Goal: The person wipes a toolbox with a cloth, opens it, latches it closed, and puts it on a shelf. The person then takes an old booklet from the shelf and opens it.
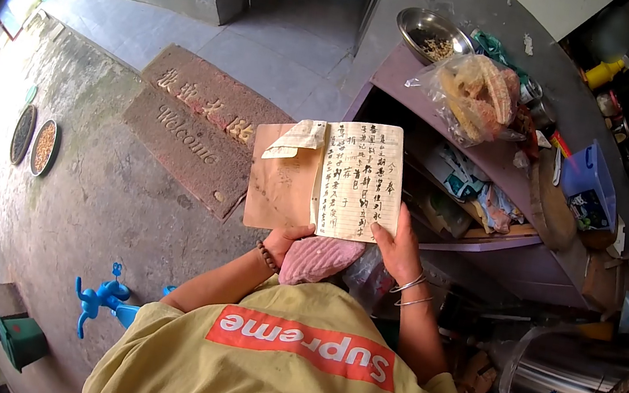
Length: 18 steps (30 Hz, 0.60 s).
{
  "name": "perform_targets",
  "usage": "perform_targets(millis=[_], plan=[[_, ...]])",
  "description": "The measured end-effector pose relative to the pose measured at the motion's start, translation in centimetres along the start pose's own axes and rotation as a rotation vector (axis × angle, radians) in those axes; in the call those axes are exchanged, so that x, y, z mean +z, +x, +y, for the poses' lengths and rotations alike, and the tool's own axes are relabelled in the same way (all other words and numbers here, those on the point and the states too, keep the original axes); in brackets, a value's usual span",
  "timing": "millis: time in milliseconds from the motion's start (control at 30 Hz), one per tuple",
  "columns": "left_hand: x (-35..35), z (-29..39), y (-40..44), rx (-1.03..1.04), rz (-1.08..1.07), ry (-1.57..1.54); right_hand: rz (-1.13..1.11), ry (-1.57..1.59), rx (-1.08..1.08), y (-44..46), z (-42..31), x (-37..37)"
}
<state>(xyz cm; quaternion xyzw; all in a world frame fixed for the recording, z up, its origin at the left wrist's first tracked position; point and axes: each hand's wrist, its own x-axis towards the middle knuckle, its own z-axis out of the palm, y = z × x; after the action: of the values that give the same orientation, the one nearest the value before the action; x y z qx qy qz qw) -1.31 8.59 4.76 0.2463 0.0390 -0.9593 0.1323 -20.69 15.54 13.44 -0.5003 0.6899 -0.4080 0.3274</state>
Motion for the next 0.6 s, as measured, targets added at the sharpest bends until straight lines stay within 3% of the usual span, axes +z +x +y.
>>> perform_targets(millis=[600], plan=[[-0.9,0.0,0.5,-0.022,-0.03,-0.04,0.004,0.005,0.002,-0.1,0.7,0.1]])
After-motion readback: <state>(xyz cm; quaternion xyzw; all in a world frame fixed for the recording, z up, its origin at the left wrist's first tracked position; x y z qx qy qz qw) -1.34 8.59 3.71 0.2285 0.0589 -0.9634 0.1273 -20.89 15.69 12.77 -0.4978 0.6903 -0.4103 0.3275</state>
